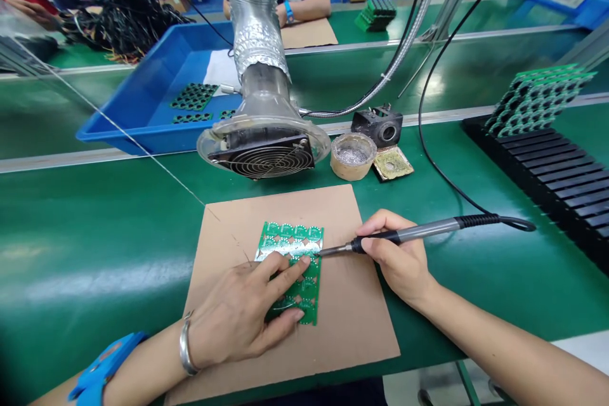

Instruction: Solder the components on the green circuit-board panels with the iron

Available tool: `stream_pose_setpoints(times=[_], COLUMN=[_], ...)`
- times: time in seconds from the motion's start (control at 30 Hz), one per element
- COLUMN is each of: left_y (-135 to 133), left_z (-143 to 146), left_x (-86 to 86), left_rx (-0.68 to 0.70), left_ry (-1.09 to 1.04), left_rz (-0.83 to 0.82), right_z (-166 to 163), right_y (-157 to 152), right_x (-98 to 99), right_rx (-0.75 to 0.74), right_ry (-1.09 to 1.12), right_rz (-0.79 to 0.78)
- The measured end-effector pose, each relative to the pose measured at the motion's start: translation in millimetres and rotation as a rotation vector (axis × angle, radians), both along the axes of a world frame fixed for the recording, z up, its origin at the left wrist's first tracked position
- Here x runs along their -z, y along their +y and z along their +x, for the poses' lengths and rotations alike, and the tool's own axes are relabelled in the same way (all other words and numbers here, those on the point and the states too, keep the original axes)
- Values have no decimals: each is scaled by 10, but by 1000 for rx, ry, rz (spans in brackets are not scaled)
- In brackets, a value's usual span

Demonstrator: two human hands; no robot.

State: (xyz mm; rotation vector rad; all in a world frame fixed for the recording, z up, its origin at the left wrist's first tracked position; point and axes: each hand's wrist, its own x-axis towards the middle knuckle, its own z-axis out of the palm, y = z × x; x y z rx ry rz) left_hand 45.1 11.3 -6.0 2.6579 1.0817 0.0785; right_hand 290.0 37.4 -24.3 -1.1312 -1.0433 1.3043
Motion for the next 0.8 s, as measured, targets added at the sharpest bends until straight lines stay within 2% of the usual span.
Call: stream_pose_setpoints(times=[0.27,0.43,0.53,0.63,0.8], left_y=[-1,-20,-41,-18,98], left_z=[71,43,-12,-34,21], left_x=[-66,-58,-23,1,-31], left_rx=[-2,-13,-11,-59,-172], left_ry=[103,76,-11,-52,115], left_rz=[-5,-22,-1,64,102], right_z=[-38,-53,-53,-50,-52], right_y=[37,63,82,98,111], right_x=[-65,-70,-60,-51,-56], right_rx=[93,121,126,129,138], right_ry=[84,98,109,136,172], right_rz=[-47,-56,-55,-39,-15])
